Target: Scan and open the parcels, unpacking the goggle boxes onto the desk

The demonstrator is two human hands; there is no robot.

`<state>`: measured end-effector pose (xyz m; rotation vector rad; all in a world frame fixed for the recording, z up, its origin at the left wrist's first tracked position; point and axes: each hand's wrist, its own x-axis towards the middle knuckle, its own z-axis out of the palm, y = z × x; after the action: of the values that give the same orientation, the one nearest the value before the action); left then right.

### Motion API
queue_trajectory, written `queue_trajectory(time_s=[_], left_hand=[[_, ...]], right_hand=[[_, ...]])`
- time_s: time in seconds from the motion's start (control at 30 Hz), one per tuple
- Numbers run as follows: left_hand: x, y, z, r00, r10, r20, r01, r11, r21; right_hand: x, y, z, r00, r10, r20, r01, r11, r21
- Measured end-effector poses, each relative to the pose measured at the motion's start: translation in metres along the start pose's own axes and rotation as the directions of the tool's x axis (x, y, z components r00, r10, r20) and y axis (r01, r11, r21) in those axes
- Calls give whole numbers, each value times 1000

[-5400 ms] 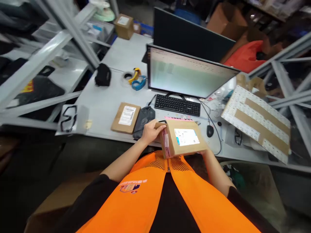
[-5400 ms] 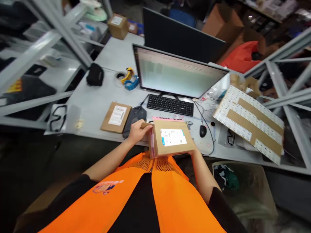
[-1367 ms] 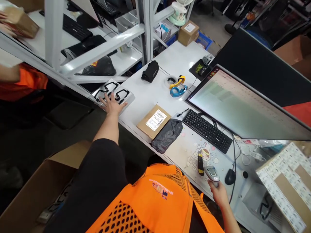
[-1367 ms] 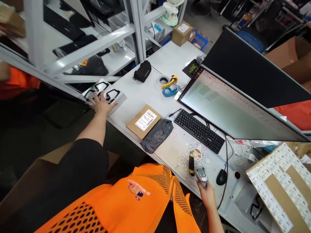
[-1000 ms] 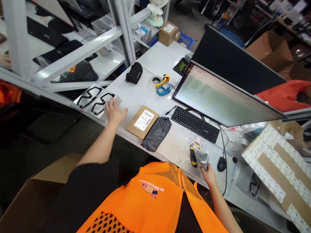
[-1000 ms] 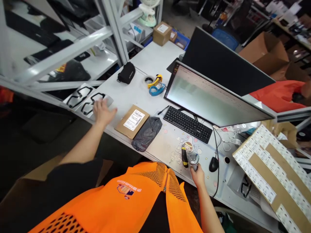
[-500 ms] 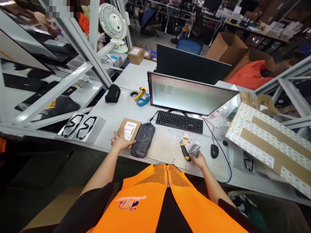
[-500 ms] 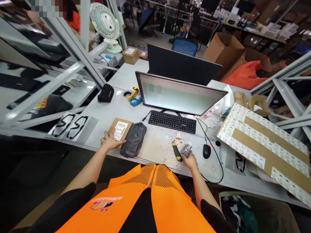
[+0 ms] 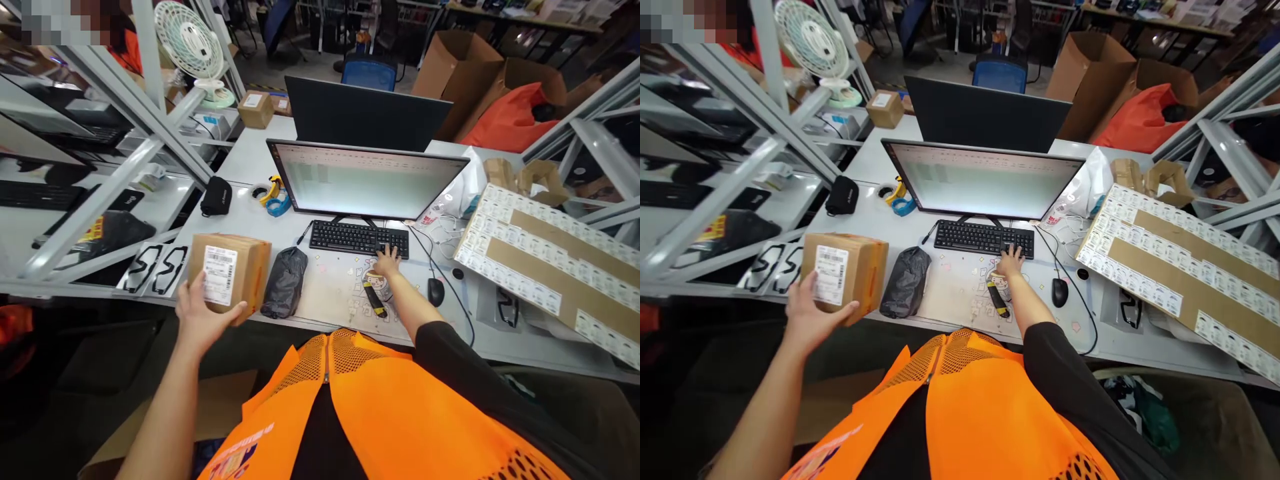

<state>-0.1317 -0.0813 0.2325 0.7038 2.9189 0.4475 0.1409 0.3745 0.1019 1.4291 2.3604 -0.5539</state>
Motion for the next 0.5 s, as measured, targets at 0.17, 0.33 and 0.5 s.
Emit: queue_trajectory(time_s=[0.17, 0.33, 0.5], left_hand=[[-61, 79, 26, 964, 202, 173, -161, 961, -223], [-75, 153, 91, 808, 404, 429, -313, 911, -268], [-58, 181, 133, 770, 334, 543, -364, 930, -56]], right_hand=[[-26, 29, 8, 990, -18, -142, 35, 992, 118], [-100, 95, 62, 934, 131, -334, -33, 958, 284], [-149, 112, 113, 971, 170, -170, -125, 960, 250]])
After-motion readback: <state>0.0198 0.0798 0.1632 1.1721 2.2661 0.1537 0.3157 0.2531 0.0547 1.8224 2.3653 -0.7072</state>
